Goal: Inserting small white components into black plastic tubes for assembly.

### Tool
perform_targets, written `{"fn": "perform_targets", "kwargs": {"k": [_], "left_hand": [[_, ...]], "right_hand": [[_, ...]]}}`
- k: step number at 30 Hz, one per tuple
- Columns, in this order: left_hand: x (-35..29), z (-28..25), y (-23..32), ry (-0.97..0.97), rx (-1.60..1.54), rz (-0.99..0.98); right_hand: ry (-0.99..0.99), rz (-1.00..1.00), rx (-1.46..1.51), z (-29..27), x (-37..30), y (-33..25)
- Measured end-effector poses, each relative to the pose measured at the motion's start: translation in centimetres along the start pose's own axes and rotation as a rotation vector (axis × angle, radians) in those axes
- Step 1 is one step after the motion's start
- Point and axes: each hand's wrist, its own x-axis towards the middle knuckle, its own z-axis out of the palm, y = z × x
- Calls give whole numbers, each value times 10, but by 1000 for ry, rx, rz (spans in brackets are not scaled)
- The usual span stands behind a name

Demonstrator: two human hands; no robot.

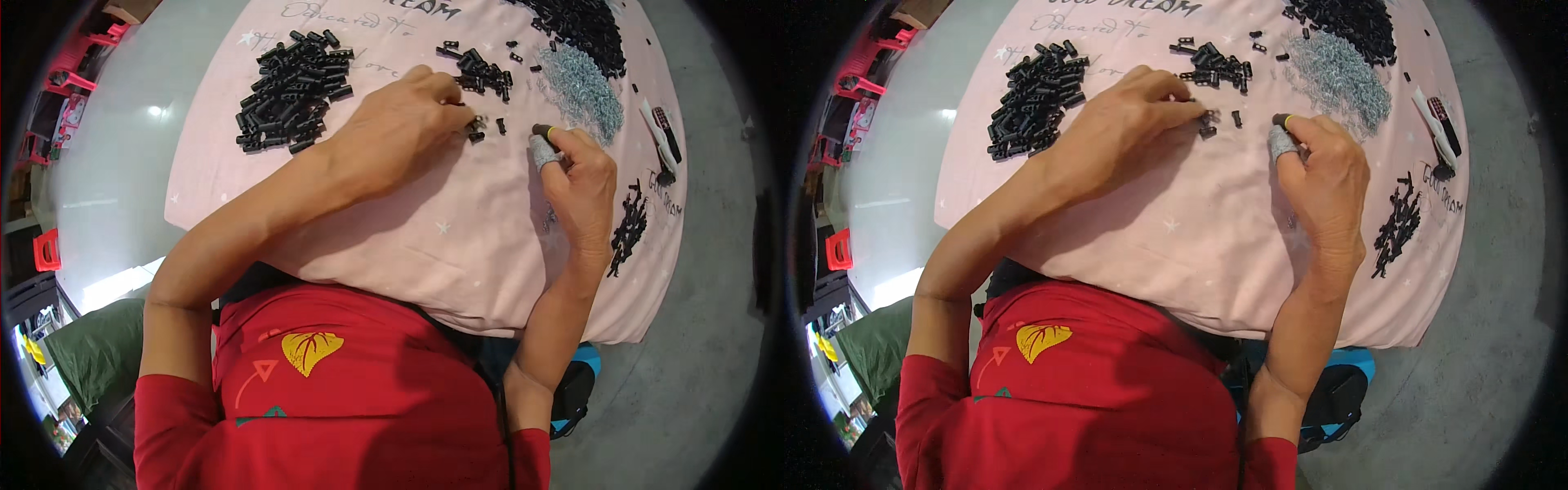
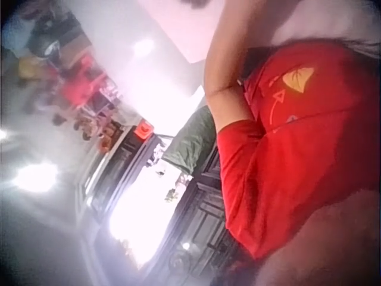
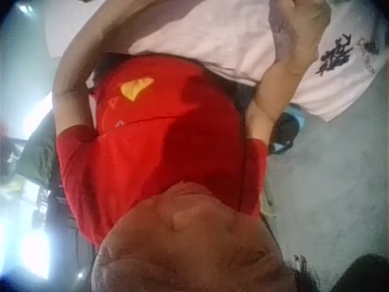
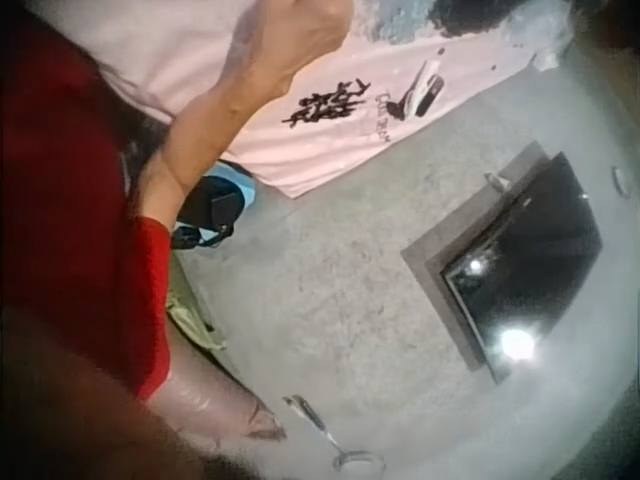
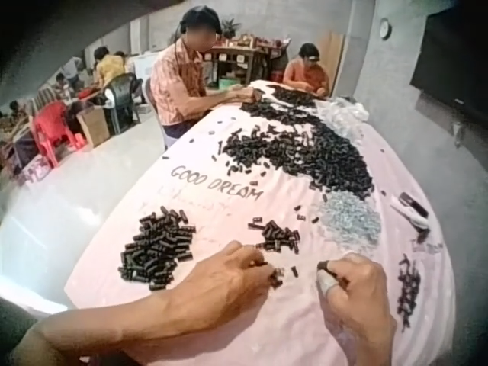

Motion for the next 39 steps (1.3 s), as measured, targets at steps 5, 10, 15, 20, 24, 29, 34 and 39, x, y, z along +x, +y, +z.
{"fn": "perform_targets", "kwargs": {"k": [5, 10, 15, 20, 24, 29, 34, 39], "left_hand": [[-12, -10, 0, 62, -154, -102], [-14, -11, 2, 38, -139, -129], [-16, -14, 4, 24, -201, -273], [-15, -11, 6, 16, -185, -257], [-17, -17, 4, 30, -217, -331], [-18, -13, -4, 17, -225, -256], [-17, -11, -4, 20, -263, -282], [-18, -6, -4, 40, -225, -308]], "right_hand": [[84, 176, -34, -18, -3, 8], [-54, 188, 12, -16, -3, 9], [91, 157, -2, -9, -2, 11], [-63, 70, 87, -7, -4, 10], [-14, 144, 121, -14, -3, 8], [-142, 54, 135, -9, -4, 2], [-175, -50, 83, -3, -3, -3], [-140, -98, 62, -2, -4, -8]]}}
